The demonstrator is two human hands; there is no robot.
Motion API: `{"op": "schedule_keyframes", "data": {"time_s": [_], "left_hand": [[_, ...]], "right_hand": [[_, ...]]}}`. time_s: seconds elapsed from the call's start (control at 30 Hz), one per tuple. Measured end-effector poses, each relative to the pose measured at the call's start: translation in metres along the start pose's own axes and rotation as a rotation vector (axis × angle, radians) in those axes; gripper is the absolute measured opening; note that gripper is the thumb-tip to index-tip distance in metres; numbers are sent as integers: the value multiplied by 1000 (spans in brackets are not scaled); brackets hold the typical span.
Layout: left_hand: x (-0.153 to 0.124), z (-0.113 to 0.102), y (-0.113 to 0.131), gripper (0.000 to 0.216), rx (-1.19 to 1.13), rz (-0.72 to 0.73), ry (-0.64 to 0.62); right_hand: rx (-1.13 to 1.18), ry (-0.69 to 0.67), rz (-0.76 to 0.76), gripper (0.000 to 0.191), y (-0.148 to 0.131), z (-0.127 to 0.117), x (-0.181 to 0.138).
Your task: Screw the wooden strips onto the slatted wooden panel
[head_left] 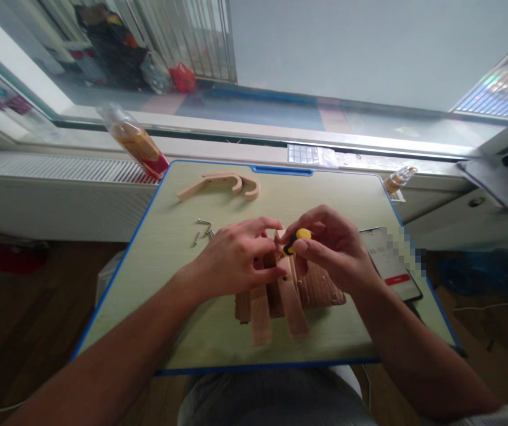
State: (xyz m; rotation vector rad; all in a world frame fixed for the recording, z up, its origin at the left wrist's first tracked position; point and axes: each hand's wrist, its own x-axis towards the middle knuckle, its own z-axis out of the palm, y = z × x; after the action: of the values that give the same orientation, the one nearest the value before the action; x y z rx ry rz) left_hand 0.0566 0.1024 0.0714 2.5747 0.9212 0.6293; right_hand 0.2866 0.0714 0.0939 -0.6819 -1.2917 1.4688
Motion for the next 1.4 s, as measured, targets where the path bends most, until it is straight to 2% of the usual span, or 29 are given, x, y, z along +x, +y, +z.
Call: {"op": "schedule_keyframes", "data": {"time_s": [0.17,0.33,0.47,0.67,0.9,1.07,1.2,1.4], "left_hand": [[-1,1,-1,26,1,6,0],[0,-2,0,23,-8,-3,-6],[0,-2,1,22,-7,-8,-12],[0,-1,-1,21,-14,9,-2],[1,-1,1,22,4,1,8],[2,-3,2,17,-12,0,-13],[2,-2,1,19,-11,6,-3],[1,-2,-1,22,-8,2,-13]], "right_hand": [[-26,-63,7,21,-2,-2,0],[-76,-59,-30,19,-4,-1,0],[-16,-38,-36,17,-1,1,-1],[49,0,-25,20,3,4,-2],[-10,-76,10,21,-1,-4,-1],[-67,-39,-38,18,-2,-2,-1],[-23,2,-41,21,0,0,0],[-2,-42,11,25,1,-4,1]]}}
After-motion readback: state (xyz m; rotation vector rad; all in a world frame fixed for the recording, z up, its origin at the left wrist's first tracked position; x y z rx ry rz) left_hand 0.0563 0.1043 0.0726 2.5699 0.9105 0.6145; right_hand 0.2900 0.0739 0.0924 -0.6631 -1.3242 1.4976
